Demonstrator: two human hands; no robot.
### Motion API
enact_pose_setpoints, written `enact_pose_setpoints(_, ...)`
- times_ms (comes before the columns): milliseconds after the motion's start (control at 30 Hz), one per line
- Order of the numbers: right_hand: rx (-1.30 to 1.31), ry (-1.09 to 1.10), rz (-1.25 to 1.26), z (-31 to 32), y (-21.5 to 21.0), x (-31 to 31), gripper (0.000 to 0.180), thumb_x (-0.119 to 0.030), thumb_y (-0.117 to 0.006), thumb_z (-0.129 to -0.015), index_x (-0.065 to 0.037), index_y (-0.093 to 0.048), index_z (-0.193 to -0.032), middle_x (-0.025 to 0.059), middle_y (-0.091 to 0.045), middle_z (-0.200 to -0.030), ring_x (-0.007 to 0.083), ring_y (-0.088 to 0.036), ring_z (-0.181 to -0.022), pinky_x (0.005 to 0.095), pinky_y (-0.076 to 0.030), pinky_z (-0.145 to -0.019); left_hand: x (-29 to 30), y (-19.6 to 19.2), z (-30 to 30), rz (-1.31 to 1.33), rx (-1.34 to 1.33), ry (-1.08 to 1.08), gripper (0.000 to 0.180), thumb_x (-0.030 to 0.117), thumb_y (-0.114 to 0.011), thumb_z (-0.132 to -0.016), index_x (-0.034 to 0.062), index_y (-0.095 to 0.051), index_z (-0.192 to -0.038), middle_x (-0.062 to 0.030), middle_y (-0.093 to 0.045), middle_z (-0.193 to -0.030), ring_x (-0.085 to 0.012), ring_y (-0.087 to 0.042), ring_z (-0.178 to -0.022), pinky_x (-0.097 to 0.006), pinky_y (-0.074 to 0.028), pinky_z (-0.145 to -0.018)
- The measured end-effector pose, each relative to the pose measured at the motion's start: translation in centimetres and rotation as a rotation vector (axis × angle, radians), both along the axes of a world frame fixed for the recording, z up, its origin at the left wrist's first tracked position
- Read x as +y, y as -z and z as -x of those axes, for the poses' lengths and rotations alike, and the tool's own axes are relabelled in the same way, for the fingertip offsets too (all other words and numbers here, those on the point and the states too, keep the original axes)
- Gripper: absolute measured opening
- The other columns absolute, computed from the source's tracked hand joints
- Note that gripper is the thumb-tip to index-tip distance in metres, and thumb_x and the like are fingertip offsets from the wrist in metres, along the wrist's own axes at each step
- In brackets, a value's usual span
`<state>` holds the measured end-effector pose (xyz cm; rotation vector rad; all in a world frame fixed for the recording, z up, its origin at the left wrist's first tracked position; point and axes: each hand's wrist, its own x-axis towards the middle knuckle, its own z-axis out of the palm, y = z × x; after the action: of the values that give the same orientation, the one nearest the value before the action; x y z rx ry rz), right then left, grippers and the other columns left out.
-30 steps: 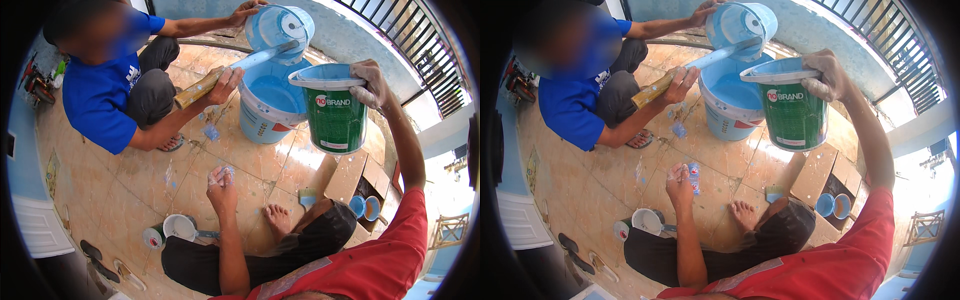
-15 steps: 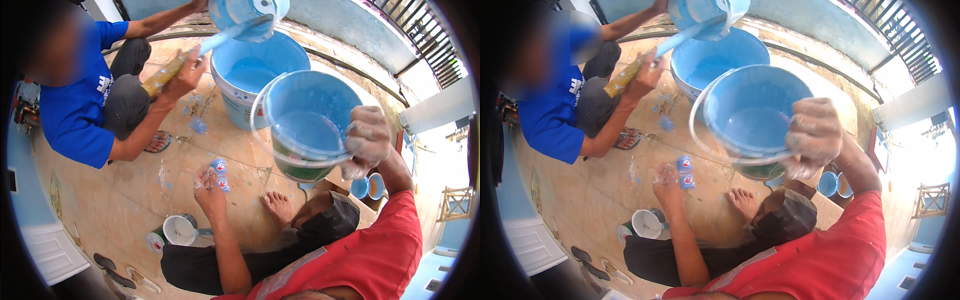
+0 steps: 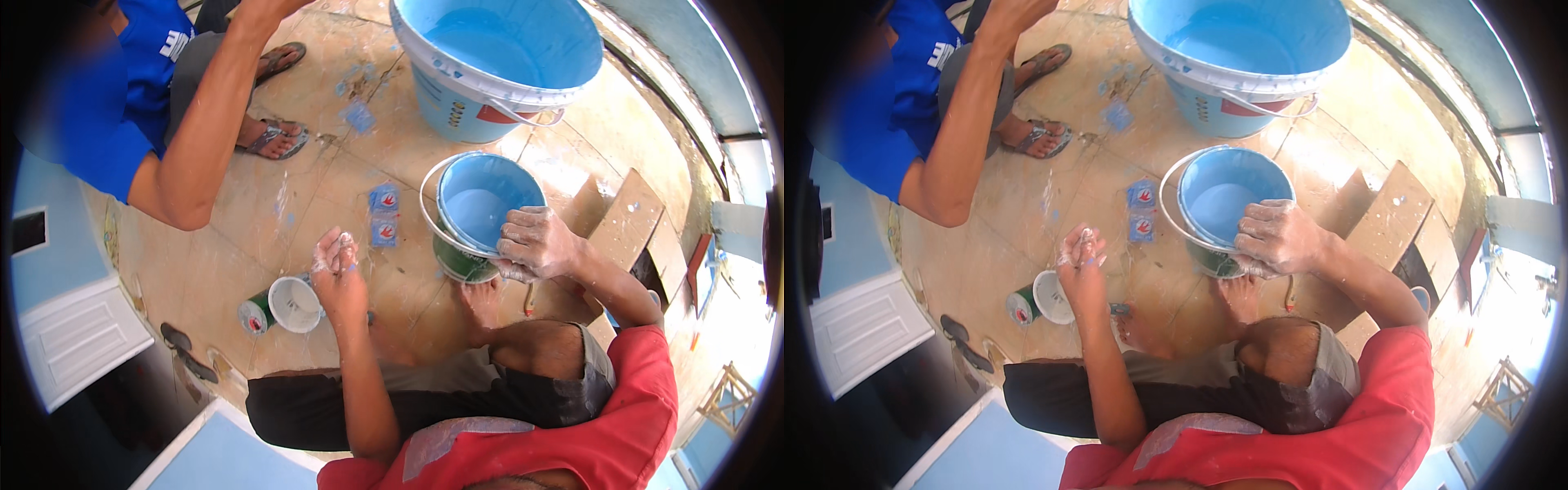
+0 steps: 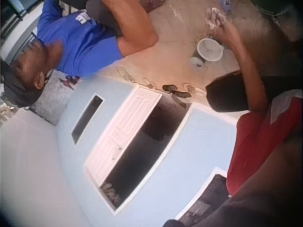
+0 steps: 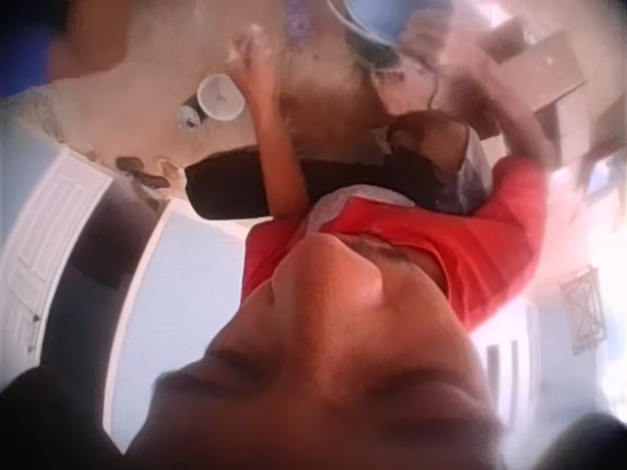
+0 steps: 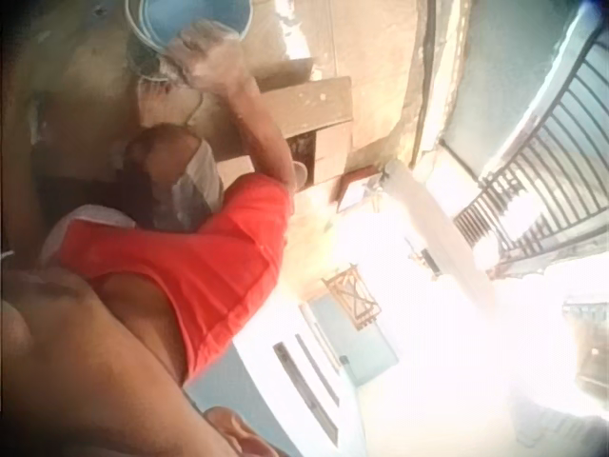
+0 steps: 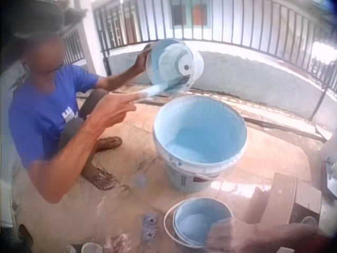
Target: The person paints a wall with light blue paint using a brush, then moves to a balcony area to mix blue paint in a bucket with water from a plastic bottle.
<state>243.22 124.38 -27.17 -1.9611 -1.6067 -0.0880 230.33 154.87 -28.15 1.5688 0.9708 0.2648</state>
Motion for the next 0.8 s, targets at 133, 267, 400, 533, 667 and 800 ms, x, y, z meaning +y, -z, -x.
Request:
enact_pose_setpoints(133, -0.085, 0.001, 0.054, 0.7, 4.1, 0.8, 0.023, -0.02, -0.078, -0.073, -0.01, -0.057, -0.076, 0.0023, -0.049, -0.071, 0.0215, -0.056, -0.069, 0.0357, -0.041, -0.054, 0.7, 3.9, -0.8, -0.161, 0.17, 0.063, 0.034, 0.021, -0.071, -0.103, -0.0028, -0.066, -0.127, -0.0181, -0.076, -0.11, -0.0226, -0.073, -0.097, -0.035, -0.057, -0.088)
enact_pose_setpoints(267, -0.157, 0.065, 0.05, 2.0, 6.3, 1.1, 0.022, -0.023, -0.075, -0.069, -0.011, -0.058, -0.076, 0.0017, -0.049, -0.073, 0.0199, -0.055, -0.07, 0.0346, -0.041, -0.055, 0.4, 10.7, -3.4, -0.371, 0.333, 0.173, 0.038, 0.022, -0.076, -0.097, -0.0019, -0.068, -0.126, -0.0227, -0.078, -0.111, -0.0361, -0.076, -0.102, -0.044, -0.059, -0.089)
enact_pose_setpoints(400, -0.133, 0.111, 0.075, 3.5, 7.3, 0.7, 0.022, -0.024, -0.075, -0.071, -0.012, -0.059, -0.077, 0.0015, -0.052, -0.076, 0.0195, -0.057, -0.073, 0.0338, -0.043, -0.057, -0.5, 16.3, -6.0, -0.463, 0.454, 0.328, 0.048, 0.023, -0.078, -0.093, -0.0003, -0.064, -0.132, -0.0215, -0.073, -0.122, -0.0402, -0.072, -0.112, -0.049, -0.057, -0.096)
enact_pose_setpoints(533, -0.081, 0.134, 0.155, 5.4, 7.8, 0.3, 0.02, -0.024, -0.076, -0.074, -0.013, -0.061, -0.08, 0.0016, -0.054, -0.077, 0.0196, -0.059, -0.076, 0.0347, -0.045, -0.06, -1.8, 18.1, -6.6, -0.682, 0.561, 0.401, 0.055, 0.024, -0.084, -0.088, 0.0029, -0.061, -0.133, -0.0196, -0.064, -0.13, -0.0408, -0.064, -0.122, -0.05, -0.055, -0.1)
enact_pose_setpoints(667, -0.015, 0.217, 0.184, 6.4, 7.9, 0.2, 0.021, -0.025, -0.078, -0.076, -0.013, -0.062, -0.082, 0.0024, -0.056, -0.079, 0.0205, -0.06, -0.077, 0.0358, -0.046, -0.06, -1.7, 18.5, -6.3, -0.744, 0.532, 0.365, 0.058, 0.02, -0.09, -0.081, 0.0044, -0.06, -0.128, -0.0185, -0.061, -0.133, -0.0404, -0.06, -0.124, -0.049, -0.055, -0.1)
enact_pose_setpoints(800, 0.121, 0.26, 0.131, 6.4, 7.6, 0.4, 0.026, -0.031, -0.082, -0.079, -0.013, -0.064, -0.085, 0.0031, -0.058, -0.082, 0.0221, -0.06, -0.076, 0.0371, -0.047, -0.061, -0.2, 19.9, -5.4, -0.738, 0.405, 0.338, 0.04, 0.009, -0.086, -0.08, 0.0031, -0.066, -0.114, -0.0178, -0.069, -0.116, -0.038, -0.069, -0.109, -0.047, -0.055, -0.097)
